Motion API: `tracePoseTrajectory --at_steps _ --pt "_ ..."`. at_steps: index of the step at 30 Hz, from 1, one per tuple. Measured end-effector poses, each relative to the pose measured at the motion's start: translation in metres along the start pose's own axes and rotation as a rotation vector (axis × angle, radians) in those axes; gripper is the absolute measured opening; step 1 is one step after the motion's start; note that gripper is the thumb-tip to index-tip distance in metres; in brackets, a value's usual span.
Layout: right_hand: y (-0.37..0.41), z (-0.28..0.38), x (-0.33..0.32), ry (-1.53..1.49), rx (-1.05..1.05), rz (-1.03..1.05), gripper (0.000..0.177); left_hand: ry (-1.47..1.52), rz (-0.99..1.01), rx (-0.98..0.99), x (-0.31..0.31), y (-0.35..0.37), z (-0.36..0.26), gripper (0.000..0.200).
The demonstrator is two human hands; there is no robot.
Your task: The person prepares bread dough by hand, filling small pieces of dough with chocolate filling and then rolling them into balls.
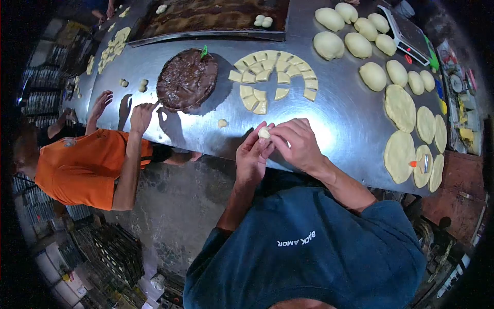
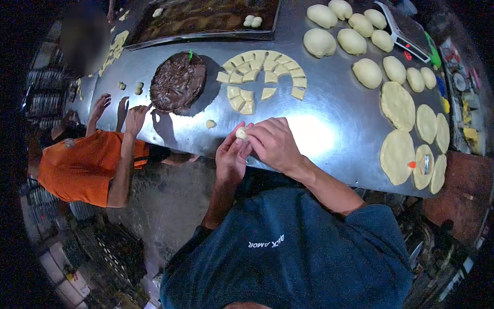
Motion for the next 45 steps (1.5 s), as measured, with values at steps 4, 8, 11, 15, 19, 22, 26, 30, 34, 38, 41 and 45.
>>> tracePoseTrajectory --at_steps 4,8,11,15,19,22,26,30,34,38,41,45 --pt "-0.015 0.001 0.029 -0.095 0.073 0.186 0.009 -0.134 -0.052 0.123 -0.016 -0.010 -0.026 0.039" --pt "-0.040 0.010 0.052 -0.026 -0.028 0.116 0.012 -0.083 0.051 0.081 -0.035 -0.032 -0.047 0.039" --pt "-0.034 -0.006 0.074 -0.047 0.104 0.181 0.014 -0.058 0.033 -0.058 -0.031 -0.039 -0.062 0.040" --pt "-0.041 0.011 0.073 -0.039 0.092 0.034 0.012 -0.076 -0.039 -0.014 -0.035 -0.044 -0.069 0.040" --pt "-0.038 0.001 0.072 -0.030 0.156 0.101 0.013 -0.081 0.020 -0.006 -0.042 -0.054 -0.056 0.039" --pt "-0.036 -0.003 0.056 0.038 0.140 0.062 0.010 -0.120 0.096 0.039 -0.027 -0.057 -0.051 0.038" --pt "-0.017 -0.013 0.017 0.154 -0.012 -0.052 0.004 -0.279 0.132 -0.121 -0.007 -0.061 -0.013 0.037" --pt "0.049 -0.071 -0.039 0.310 0.155 -0.154 0.006 -0.552 0.265 -0.341 0.013 -0.053 0.067 0.044" --pt "0.146 -0.120 -0.076 0.669 0.151 -0.041 0.009 -1.304 0.244 0.663 0.028 -0.121 0.060 0.036" --pt "0.166 -0.099 -0.096 0.672 0.248 0.077 0.012 -1.344 0.597 1.443 0.068 -0.164 0.041 0.034" --pt "0.120 -0.104 -0.085 0.443 0.407 -0.135 0.010 -1.598 0.733 1.270 0.074 -0.177 0.047 0.036" --pt "0.155 -0.123 -0.069 0.307 0.176 0.015 0.005 -2.148 0.674 1.200 0.074 -0.158 0.025 0.024"
Point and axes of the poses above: each hand's wrist, its own y-axis away from the middle knuckle, its own x-axis out of the palm, z = x × y, the point moved 5 cm from there along -y, towards the middle knuckle, and after that the axes turned 15 degrees about -z, right-handed, at the moved point
